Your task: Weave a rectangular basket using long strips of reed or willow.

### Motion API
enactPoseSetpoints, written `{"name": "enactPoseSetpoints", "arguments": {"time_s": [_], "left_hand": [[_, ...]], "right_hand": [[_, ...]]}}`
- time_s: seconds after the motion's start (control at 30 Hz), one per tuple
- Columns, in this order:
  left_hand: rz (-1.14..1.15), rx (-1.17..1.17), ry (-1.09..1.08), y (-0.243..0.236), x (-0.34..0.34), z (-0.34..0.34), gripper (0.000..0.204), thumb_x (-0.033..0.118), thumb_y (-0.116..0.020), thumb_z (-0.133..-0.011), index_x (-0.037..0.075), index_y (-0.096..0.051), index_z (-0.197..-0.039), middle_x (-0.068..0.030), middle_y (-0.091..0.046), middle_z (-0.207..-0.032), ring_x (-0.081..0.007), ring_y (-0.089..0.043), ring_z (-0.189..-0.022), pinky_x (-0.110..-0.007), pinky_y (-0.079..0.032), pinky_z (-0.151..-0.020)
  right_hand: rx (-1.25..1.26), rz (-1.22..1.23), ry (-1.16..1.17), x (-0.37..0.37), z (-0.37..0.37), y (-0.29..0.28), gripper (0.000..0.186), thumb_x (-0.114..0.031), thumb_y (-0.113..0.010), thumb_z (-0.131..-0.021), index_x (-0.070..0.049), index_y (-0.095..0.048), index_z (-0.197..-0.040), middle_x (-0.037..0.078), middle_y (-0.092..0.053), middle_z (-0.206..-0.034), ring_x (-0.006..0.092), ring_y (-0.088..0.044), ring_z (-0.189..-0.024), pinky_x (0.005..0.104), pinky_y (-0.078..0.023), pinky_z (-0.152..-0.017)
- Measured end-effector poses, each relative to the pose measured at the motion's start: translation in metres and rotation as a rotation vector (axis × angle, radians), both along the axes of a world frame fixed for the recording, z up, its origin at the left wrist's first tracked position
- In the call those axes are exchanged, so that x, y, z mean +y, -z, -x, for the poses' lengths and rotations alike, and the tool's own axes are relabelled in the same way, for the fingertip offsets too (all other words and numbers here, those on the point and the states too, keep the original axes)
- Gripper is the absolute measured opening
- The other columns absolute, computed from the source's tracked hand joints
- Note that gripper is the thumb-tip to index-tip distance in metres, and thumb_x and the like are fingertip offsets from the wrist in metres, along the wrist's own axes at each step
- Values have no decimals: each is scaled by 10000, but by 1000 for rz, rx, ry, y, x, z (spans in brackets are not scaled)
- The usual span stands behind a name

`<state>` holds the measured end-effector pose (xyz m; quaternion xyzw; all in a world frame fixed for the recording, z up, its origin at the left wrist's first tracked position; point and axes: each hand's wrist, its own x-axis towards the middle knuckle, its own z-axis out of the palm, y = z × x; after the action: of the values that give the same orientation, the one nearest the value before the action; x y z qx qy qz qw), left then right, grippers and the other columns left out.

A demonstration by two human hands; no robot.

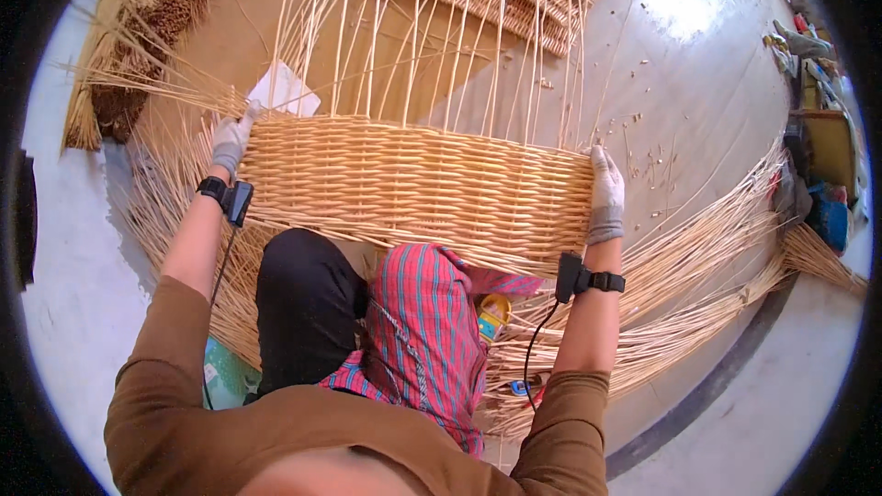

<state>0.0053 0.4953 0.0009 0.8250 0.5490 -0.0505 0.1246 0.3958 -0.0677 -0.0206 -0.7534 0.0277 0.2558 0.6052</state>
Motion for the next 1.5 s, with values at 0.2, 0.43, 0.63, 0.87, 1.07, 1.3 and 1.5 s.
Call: {"name": "enactPoseSetpoints", "arguments": {"time_s": [0.2,0.43,0.63,0.87,1.07,1.3,1.5], "left_hand": [[-26,-100,18,-14,0,4,941,849,-419,-914,2,-740,-1173,-281,-722,-1133,-442,-677,-1106,-497,-510,-959],[-127,-117,160,-17,-21,-18,637,586,-521,-983,70,-661,-1328,-218,-708,-1234,-418,-662,-1137,-478,-523,-980],[175,-359,15,-16,0,22,996,824,-513,-901,-8,-561,-1447,-218,-599,-1458,-412,-524,-1381,-416,-415,-1134],[298,-364,67,-13,4,41,983,806,-522,-913,31,-498,-1517,-206,-540,-1531,-373,-480,-1433,-389,-350,-1172],[342,-180,190,-60,-30,46,850,700,-579,-938,10,-577,-1434,-202,-661,-1380,-356,-615,-1269,-394,-454,-1065],[472,-361,207,-55,-37,85,872,757,-590,-896,52,-618,-1408,-171,-717,-1281,-293,-674,-1129,-412,-499,-966],[449,-233,87,-51,-40,62,821,734,-629,-861,27,-705,-1271,-167,-737,-1225,-306,-692,-1067,-406,-523,-940]], "right_hand": [[-70,-94,-22,-4,24,-56,339,-362,-579,-1077,-55,-705,-1011,0,-649,-918,110,-570,-846,280,-495,-762],[-83,-249,52,-51,7,7,387,-402,-573,-1078,-54,-737,-1115,15,-690,-1046,134,-613,-963,315,-507,-908],[-376,-110,43,-35,17,1,466,-397,-496,-1113,-5,-736,-1192,71,-734,-1147,181,-636,-1086,339,-477,-1024],[-429,249,-196,-18,28,-58,388,-378,-521,-1095,-82,-721,-1248,112,-730,-1218,245,-639,-1167,359,-465,-1055],[-996,1066,-727,29,37,-159,504,-466,-695,-942,-148,-648,-1329,207,-706,-1265,377,-650,-1214,449,-490,-1060],[-636,762,-482,47,125,-129,730,-637,-743,-810,-166,-642,-1358,234,-676,-1318,433,-635,-1225,487,-474,-1075],[-750,1247,-685,41,141,-136,725,-704,-767,-738,-207,-729,-1264,195,-691,-1245,365,-641,-1193,486,-468,-1038]]}}
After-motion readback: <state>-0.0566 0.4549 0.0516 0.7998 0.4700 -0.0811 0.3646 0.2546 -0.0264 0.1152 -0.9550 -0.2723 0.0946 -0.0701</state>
